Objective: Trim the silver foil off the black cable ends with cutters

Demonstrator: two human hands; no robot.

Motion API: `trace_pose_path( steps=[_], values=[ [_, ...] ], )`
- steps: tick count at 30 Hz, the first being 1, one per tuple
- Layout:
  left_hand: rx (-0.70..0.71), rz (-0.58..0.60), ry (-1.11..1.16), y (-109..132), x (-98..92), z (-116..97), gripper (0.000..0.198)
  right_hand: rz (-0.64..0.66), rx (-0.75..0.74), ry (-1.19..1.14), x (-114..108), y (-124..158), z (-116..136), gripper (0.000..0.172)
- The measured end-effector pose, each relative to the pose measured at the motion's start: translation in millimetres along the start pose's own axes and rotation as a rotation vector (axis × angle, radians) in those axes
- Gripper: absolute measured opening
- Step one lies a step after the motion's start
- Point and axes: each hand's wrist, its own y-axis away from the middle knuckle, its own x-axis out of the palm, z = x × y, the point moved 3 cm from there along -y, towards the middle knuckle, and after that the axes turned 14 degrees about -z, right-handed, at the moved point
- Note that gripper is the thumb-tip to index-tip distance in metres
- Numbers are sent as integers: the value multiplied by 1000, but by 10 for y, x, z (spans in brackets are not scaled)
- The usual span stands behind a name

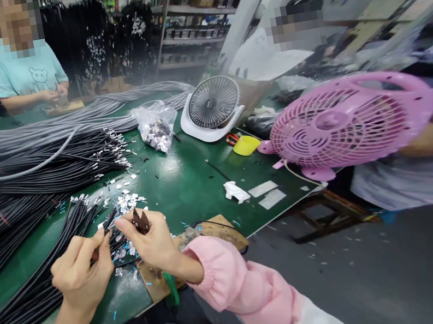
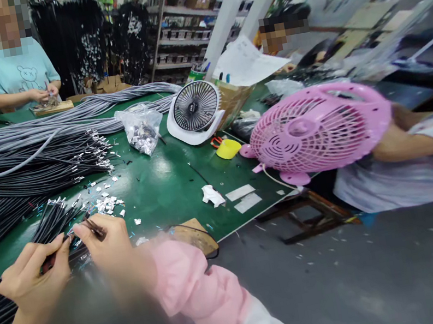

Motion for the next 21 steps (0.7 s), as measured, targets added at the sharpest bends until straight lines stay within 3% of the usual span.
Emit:
trace_pose_path(
  steps=[4, 6, 10, 18, 21],
  values=[
    [-22, 3, 15, -3, 5, 2, 16, -21, -373, 152, -22, 89, 57, 25],
    [-33, -2, 21, 11, -2, 11, 17, -17, -411, 179, -30, 97, 64, 25],
    [-32, -27, 20, 49, -27, 30, 22, -24, -150, 62, -50, -12, 50, 25],
    [112, -44, 49, 82, 4, 23, 26, 121, 345, -59, -22, -126, -65, 14],
    [134, -29, 41, 81, 18, 5, 26, 114, 397, -45, -19, -118, -85, 12]
  ],
)
